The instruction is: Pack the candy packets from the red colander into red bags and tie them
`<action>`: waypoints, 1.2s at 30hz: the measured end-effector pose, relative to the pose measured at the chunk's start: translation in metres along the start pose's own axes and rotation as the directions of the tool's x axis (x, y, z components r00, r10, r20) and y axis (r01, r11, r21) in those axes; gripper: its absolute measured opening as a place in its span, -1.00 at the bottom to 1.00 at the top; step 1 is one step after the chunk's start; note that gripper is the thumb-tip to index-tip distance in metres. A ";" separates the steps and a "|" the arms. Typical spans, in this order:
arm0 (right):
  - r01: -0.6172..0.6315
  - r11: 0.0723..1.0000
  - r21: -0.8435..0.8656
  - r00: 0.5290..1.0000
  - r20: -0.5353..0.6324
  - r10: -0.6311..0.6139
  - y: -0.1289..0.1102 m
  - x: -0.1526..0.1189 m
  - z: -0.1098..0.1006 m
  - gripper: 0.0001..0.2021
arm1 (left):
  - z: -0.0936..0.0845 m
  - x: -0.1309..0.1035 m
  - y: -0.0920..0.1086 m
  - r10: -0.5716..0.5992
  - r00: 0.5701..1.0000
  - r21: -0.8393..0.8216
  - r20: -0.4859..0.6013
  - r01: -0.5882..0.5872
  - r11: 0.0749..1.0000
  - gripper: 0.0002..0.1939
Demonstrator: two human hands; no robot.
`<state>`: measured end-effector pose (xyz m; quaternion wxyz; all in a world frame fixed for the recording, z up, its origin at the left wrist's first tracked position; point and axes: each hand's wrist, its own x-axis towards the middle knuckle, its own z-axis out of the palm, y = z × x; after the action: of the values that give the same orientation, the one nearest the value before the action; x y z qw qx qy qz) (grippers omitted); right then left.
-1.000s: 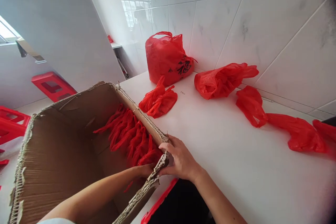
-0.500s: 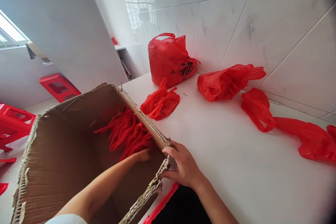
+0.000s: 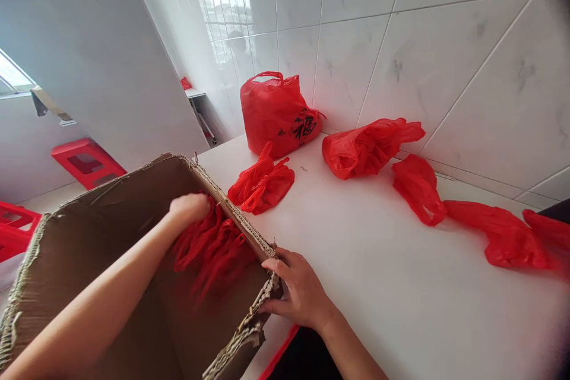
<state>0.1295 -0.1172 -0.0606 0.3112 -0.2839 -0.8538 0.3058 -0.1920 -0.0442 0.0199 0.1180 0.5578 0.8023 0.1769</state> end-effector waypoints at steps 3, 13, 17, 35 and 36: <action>-0.017 1.000 -0.001 1.000 0.000 0.017 0.000 -0.001 0.000 -0.31 | -0.021 0.016 0.041 0.019 0.986 0.099 -0.163 -0.002 0.995 -0.62; -0.021 0.999 -0.040 0.999 -0.026 0.020 0.007 -0.003 0.006 -0.26 | 0.060 0.038 0.137 0.242 0.968 -0.153 0.069 -0.229 0.961 -0.68; -0.009 0.999 -0.054 1.000 -0.028 0.007 0.007 -0.004 0.006 -0.26 | 0.020 0.024 0.123 0.284 0.951 -0.444 0.122 -0.204 0.873 -0.60; 0.002 0.999 -0.036 1.000 -0.016 -0.003 0.004 -0.002 0.000 -0.34 | 0.036 -0.092 -0.072 -0.045 0.633 -0.386 0.773 0.525 0.759 -0.42; 0.003 0.999 -0.038 1.000 -0.016 -0.004 0.003 -0.002 0.000 -0.34 | 0.054 -0.097 -0.075 -0.058 0.630 -0.340 0.774 0.492 0.802 -0.46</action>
<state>0.1322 -0.1164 -0.0634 0.3134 -0.2907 -0.8574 0.2867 -0.2009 -0.1501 -0.0610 0.6017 0.3907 0.6847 0.1285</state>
